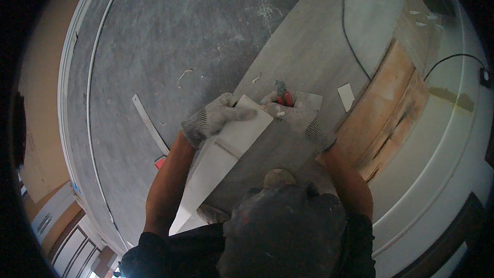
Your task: The person uses a utility knife to cut a length of white trim, scoring the surface and bending it to break it. They then place the trim along the base of a wall to check the fit and use the knife to further trim a small piece from one end.
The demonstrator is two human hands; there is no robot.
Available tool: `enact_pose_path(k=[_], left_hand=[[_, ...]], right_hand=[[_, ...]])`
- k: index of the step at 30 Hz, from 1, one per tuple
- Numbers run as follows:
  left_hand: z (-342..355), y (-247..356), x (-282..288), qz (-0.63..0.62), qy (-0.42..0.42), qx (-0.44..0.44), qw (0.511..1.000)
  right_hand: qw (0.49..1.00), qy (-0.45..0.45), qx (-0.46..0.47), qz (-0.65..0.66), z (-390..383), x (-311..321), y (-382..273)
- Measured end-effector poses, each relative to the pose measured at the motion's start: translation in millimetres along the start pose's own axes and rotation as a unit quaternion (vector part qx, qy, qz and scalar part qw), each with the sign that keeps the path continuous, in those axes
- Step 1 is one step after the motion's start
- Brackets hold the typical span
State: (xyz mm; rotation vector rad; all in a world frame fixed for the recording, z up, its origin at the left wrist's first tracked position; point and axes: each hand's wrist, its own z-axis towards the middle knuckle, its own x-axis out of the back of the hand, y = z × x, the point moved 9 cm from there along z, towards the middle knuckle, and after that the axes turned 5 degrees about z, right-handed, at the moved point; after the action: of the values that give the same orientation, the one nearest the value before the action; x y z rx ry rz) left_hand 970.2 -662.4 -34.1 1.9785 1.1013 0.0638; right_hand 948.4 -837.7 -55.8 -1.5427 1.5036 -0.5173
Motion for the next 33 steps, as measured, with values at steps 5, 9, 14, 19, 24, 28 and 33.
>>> enact_pose_path(k=[5,9,14,19,24,28,33], left_hand=[[-1.4,0.1,-5.7,0.023,-0.013,0.02,0.999],[-0.7,-6.2,-2.4,0.073,0.02,-0.003,0.997],[-4.1,0.5,-8.7,0.098,0.02,0.006,0.995],[-4.6,7.3,-7.6,0.134,0.037,-0.011,0.99],[4.6,-12.6,-2.5,0.132,0.033,-0.006,0.991],[7.1,-8.1,-3.2,0.135,0.085,-0.015,0.987],[14.9,8.7,12.1,0.267,0.142,-0.109,0.947]], right_hand=[[0.997,-0.012,0.059,-0.058,4.0,4.3,-15.6],[0.982,0.06,0.021,-0.176,5.3,13.2,-8.7],[0.993,0.081,0.021,-0.078,11.0,29.7,15.9],[0.982,0.0,0.067,-0.179,3.7,17.8,-1.4],[0.966,0.084,-0.021,-0.244,5.0,7.6,-15.0],[0.975,0.216,0.006,-0.057,10.6,66.5,10.9],[0.953,0.191,-0.028,-0.236,9.5,37.8,-34.6]])
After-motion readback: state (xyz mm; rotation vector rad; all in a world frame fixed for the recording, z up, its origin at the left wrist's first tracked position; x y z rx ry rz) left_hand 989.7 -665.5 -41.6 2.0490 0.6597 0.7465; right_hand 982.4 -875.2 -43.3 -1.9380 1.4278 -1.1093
